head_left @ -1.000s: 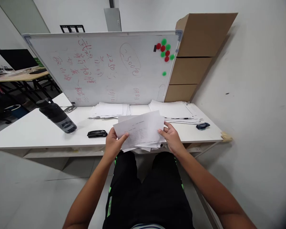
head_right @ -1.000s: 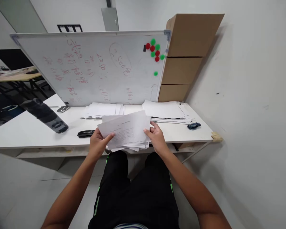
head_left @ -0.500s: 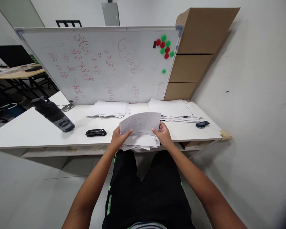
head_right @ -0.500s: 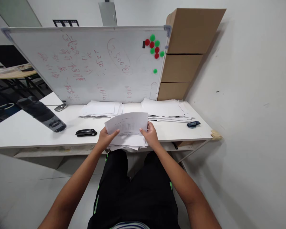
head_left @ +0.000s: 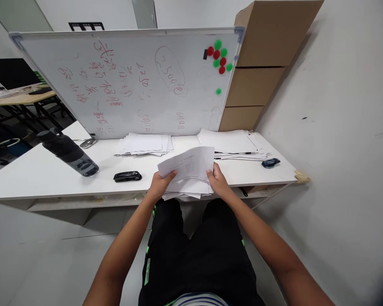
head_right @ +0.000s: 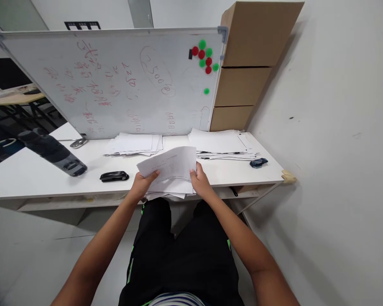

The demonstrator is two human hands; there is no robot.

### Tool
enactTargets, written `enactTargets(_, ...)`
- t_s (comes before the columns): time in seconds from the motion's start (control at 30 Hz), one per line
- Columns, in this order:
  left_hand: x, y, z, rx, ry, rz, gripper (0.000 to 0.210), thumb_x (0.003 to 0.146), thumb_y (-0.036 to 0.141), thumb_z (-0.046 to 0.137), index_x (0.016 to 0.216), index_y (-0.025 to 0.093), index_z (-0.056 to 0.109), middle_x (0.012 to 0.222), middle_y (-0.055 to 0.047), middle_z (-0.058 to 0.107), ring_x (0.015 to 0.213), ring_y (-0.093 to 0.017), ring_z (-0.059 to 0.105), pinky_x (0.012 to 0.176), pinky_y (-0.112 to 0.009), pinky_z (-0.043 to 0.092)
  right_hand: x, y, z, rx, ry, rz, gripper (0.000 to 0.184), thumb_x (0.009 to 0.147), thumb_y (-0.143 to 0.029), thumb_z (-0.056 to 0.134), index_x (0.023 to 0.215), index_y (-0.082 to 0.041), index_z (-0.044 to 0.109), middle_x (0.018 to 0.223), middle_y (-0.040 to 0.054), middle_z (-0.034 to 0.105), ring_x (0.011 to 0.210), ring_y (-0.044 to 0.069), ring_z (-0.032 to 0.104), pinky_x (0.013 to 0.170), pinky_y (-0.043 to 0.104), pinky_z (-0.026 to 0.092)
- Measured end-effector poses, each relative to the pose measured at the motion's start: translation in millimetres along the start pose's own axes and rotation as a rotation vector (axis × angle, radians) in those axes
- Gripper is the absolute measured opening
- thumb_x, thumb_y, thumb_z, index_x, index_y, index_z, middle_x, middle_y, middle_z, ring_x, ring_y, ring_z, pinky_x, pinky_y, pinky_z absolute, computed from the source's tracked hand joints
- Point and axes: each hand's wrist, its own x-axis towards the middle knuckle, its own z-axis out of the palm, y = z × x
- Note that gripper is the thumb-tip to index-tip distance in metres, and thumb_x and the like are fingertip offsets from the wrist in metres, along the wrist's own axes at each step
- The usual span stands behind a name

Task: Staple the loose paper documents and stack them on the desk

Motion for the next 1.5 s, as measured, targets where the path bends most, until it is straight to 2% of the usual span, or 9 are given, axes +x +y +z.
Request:
enactTargets(0.17, -1.1, 7.2, -6.6, 0.024, 0.008, 0.032, 0.053, 0.069, 0.051, 0.08, 0.107, 0.014, 0.073, 0.109, -0.01, 0.074, 0.106, -0.029, 0.066, 0.098, -0.044, 0.049, 5.4, -0.4, -0.2, 0.112, 0.03, 0.027, 0.035, 0.087, -0.047, 0.056, 0.112, -0.023, 0.055, 0.11, 0.0072, 0.068, 0.102, 0.024, 0.063, 0.093, 0.04, 0.048)
enactTargets(0.33, 3.0, 9.0, -13.6, 0.009, -0.034, 0.045, 0.053, 0.068, 0.051, 0.08, 0.106, 0.014, 0.073, 0.109, -0.011, 0.074, 0.109, -0.03, 0.065, 0.098, -0.045, 0.049, 9.1, 3.9, -1.0, 0.272, -0.003, 0.018, 0.045, 0.081, -0.048, 0.066, 0.116, -0.023, 0.056, 0.115, 0.008, 0.069, 0.107, 0.022, 0.064, 0.096, 0.039, 0.048)
enactTargets(0.7, 6.5, 1.6, -15.0, 0.003, -0.028, -0.017, 0.057, 0.065, 0.053, 0.082, 0.105, 0.014, 0.074, 0.113, -0.013, 0.073, 0.109, -0.03, 0.067, 0.102, -0.046, 0.049, 8.3, 4.3, 0.1, 0.178, -0.014, 0.041, 0.046, 0.08, -0.045, 0.066, 0.119, -0.022, 0.059, 0.118, 0.0074, 0.069, 0.109, 0.023, 0.064, 0.096, 0.04, 0.049)
enactTargets(0.87, -1.9, 11.9, -27.2, 0.116, -0.09, -0.053, 0.054, 0.067, 0.053, 0.081, 0.103, 0.014, 0.074, 0.11, -0.013, 0.074, 0.103, -0.032, 0.068, 0.092, -0.047, 0.054, 0.3, -7.2, -4.3, 0.092, -0.027, 0.042, 0.041, 0.081, -0.042, 0.065, 0.116, -0.022, 0.059, 0.112, 0.0056, 0.07, 0.102, 0.023, 0.065, 0.09, 0.038, 0.052)
enactTargets(1.03, -6.9, 24.0, -80.1, 0.25, -0.085, 0.059, 0.059, 0.077, 0.055, 0.069, 0.123, 0.019, 0.064, 0.107, -0.011, 0.073, 0.092, -0.026, 0.069, 0.081, -0.041, 0.056, -21.3, -17.1, -10.0, 0.142, -0.04, 0.096, 0.034, 0.079, -0.038, 0.066, 0.109, -0.022, 0.06, 0.109, 0.0055, 0.071, 0.099, 0.024, 0.066, 0.086, 0.036, 0.052)
enactTargets(1.17, 7.9, 14.1, -150.4, 0.785, 0.088, 0.233, 0.058, 0.079, 0.051, 0.067, 0.129, 0.022, 0.06, 0.131, -0.014, 0.063, 0.123, -0.033, 0.055, 0.096, -0.045, 0.047, -29.8, -15.1, 4.8, 0.273, -0.101, 0.247, 0.033, 0.078, -0.034, 0.066, 0.108, -0.022, 0.059, 0.109, 0.006, 0.072, 0.094, 0.023, 0.068, 0.085, 0.037, 0.054)
enactTargets(1.27, 23.2, -8.8, -191.3, 1.103, 0.09, 0.198, 0.063, 0.074, 0.048, 0.071, 0.129, 0.019, 0.06, 0.135, -0.016, 0.058, 0.129, -0.039, 0.047, 0.097, -0.044, 0.043, -21.3, -21.6, 27.4, 0.288, -0.11, 0.259, 0.035, 0.076, -0.031, 0.064, 0.109, -0.023, 0.06, 0.112, 0.0057, 0.071, 0.098, 0.024, 0.068, 0.088, 0.037, 0.054)
enactTargets(1.37, 31.7, -31.6, -207.6, 1.109, 0.086, 0.2, 0.05, 0.083, 0.048, 0.06, 0.124, 0.019, 0.061, 0.121, -0.013, 0.065, 0.113, -0.033, 0.057, 0.089, -0.038, 0.044, -3.0, -33.3, 53.0, 0.257, -0.136, 0.266, 0.035, 0.074, -0.029, 0.062, 0.109, -0.022, 0.061, 0.112, 0.0059, 0.071, 0.099, 0.024, 0.068, 0.087, 0.038, 0.054)
enactTargets(1.5, 31.9, -45.8, -207.2, 1.049, 0.17, 0.283, 0.042, 0.087, 0.047, 0.055, 0.118, 0.02, 0.062, 0.117, -0.012, 0.066, 0.108, -0.031, 0.058, 0.091, -0.038, 0.041, 24.1, -40.4, 81.6, 0.166, -0.165, 0.285, 0.03, 0.071, -0.027, 0.061, 0.101, -0.022, 0.061, 0.105, 0.0059, 0.071, 0.091, 0.024, 0.067, 0.08, 0.037, 0.055)
